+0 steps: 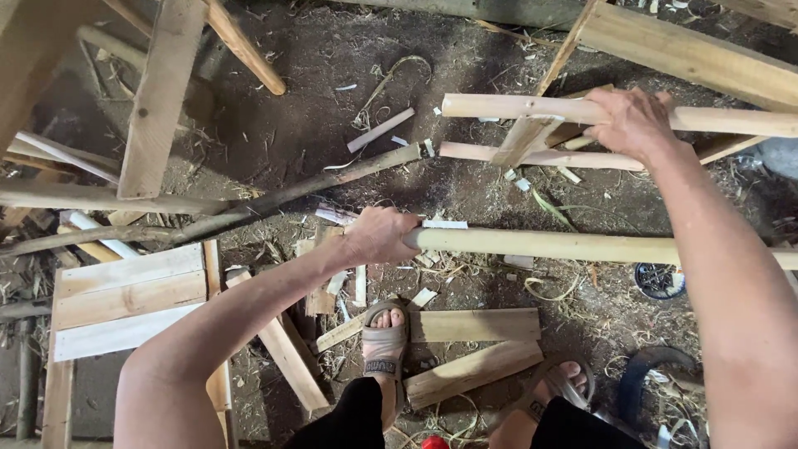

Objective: The person sits on the ground assembling a small frame from bamboo poles and wooden slats. They fit slats across the poles, tap joints with a wooden mallet, reposition pieces, and press the joints together by hand to align the structure.

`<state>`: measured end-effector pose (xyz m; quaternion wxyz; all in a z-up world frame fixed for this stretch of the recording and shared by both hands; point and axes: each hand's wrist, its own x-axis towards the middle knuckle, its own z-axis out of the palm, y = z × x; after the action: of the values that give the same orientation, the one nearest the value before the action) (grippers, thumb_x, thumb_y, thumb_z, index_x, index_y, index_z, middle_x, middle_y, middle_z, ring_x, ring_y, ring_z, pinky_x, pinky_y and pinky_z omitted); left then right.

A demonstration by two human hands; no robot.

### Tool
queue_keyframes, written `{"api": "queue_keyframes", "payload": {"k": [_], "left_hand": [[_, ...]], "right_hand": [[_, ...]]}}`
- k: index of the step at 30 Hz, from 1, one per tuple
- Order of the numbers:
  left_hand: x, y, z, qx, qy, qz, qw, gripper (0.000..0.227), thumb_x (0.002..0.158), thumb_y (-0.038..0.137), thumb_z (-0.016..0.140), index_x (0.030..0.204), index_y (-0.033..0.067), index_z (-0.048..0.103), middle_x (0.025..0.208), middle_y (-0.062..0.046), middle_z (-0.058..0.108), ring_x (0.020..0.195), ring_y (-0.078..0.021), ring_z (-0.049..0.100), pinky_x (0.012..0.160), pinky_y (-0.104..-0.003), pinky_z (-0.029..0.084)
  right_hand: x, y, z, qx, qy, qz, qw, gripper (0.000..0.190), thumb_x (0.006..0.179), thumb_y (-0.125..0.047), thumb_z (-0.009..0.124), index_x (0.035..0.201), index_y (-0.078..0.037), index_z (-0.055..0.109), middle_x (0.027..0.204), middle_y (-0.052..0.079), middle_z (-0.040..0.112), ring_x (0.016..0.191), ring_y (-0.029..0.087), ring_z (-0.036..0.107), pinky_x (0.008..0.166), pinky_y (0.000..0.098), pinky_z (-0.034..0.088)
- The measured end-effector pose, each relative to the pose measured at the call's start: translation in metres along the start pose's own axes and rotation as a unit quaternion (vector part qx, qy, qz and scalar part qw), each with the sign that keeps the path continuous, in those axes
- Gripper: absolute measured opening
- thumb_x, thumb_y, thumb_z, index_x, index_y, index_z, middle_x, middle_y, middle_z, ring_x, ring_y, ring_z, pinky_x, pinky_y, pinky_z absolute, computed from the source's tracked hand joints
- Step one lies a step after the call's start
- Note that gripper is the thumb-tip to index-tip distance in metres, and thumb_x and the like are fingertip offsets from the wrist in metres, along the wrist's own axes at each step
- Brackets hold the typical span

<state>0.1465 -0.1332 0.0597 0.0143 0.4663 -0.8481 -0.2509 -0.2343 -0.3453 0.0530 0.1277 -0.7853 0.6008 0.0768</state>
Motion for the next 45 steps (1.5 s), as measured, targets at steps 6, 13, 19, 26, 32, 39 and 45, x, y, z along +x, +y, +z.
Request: {"api": "queue_keyframes", "payload": {"k": [6,13,19,26,32,39,45], "left_hand": [[0.001,-0.001,0.0,0.005,0.012,0.003,1.0,0.013,0.083,0.028,0.063,0.085,0.0148,0.066,0.056,0.002,0.063,0.042,-0.0093,0.06,0.031,-0.023,0.046],[0.001,0.003,-0.006,0.0,-0.032,-0.023,0.999,0.018,0.085,0.031,0.064,0.093,0.0145,0.065,0.064,0.0,0.067,0.047,-0.0097,0.064,0.035,-0.023,0.051],[0.002,0.0,-0.004,0.001,-0.04,-0.029,0.999,0.022,0.084,0.034,0.063,0.093,0.0145,0.063,0.066,0.001,0.067,0.05,-0.0108,0.066,0.039,-0.025,0.052],[0.003,-0.006,0.002,0.019,-0.01,-0.002,1.0,0.02,0.083,0.032,0.065,0.092,0.0135,0.065,0.065,-0.001,0.068,0.049,-0.0122,0.066,0.036,-0.025,0.052],[0.003,0.0,-0.006,0.023,-0.025,-0.02,0.999,0.019,0.082,0.028,0.067,0.094,0.0139,0.066,0.064,0.0,0.068,0.047,-0.0109,0.064,0.035,-0.023,0.051],[0.005,0.001,-0.01,0.016,-0.026,-0.015,0.999,0.015,0.081,0.024,0.063,0.09,0.0123,0.065,0.058,0.002,0.063,0.044,-0.0093,0.059,0.033,-0.022,0.047],[0.007,0.001,-0.011,0.03,-0.031,-0.036,0.998,0.021,0.079,0.027,0.064,0.095,0.0142,0.065,0.055,0.003,0.061,0.043,-0.0084,0.056,0.035,-0.021,0.043]], "right_hand": [[0.011,-0.005,0.0,-0.024,0.02,-0.016,0.999,0.052,0.082,-0.033,0.071,0.131,-0.024,0.055,0.101,0.012,0.069,0.093,0.035,0.059,0.09,0.0534,0.031],[0.016,0.004,0.009,-0.042,0.054,-0.032,0.997,0.043,0.081,-0.03,0.072,0.122,-0.021,0.06,0.089,0.01,0.067,0.1,0.038,0.057,0.101,0.0635,0.018],[0.013,0.008,0.011,-0.017,0.078,-0.027,0.996,0.06,0.073,-0.034,0.077,0.128,-0.025,0.056,0.097,0.014,0.063,0.103,0.041,0.054,0.099,0.0654,0.018],[0.003,-0.007,-0.007,-0.011,0.045,0.006,0.999,0.079,0.068,-0.04,0.074,0.14,-0.028,0.042,0.129,0.022,0.05,0.12,0.047,0.042,0.1,0.0663,0.013],[0.004,-0.009,-0.007,-0.009,0.051,-0.007,0.999,0.084,0.066,-0.042,0.075,0.141,-0.028,0.04,0.129,0.023,0.052,0.122,0.049,0.041,0.098,0.0697,0.014],[-0.045,-0.015,-0.075,0.031,0.057,0.01,0.998,0.098,0.061,-0.047,0.071,0.146,-0.029,0.025,0.143,0.031,0.028,0.126,0.058,0.025,0.1,0.0702,0.002],[-0.167,0.031,-0.097,0.295,0.339,-0.041,0.892,0.035,0.096,0.022,0.044,0.129,0.013,0.036,0.121,0.031,0.04,0.111,0.04,0.042,0.094,0.0459,0.033]]}}
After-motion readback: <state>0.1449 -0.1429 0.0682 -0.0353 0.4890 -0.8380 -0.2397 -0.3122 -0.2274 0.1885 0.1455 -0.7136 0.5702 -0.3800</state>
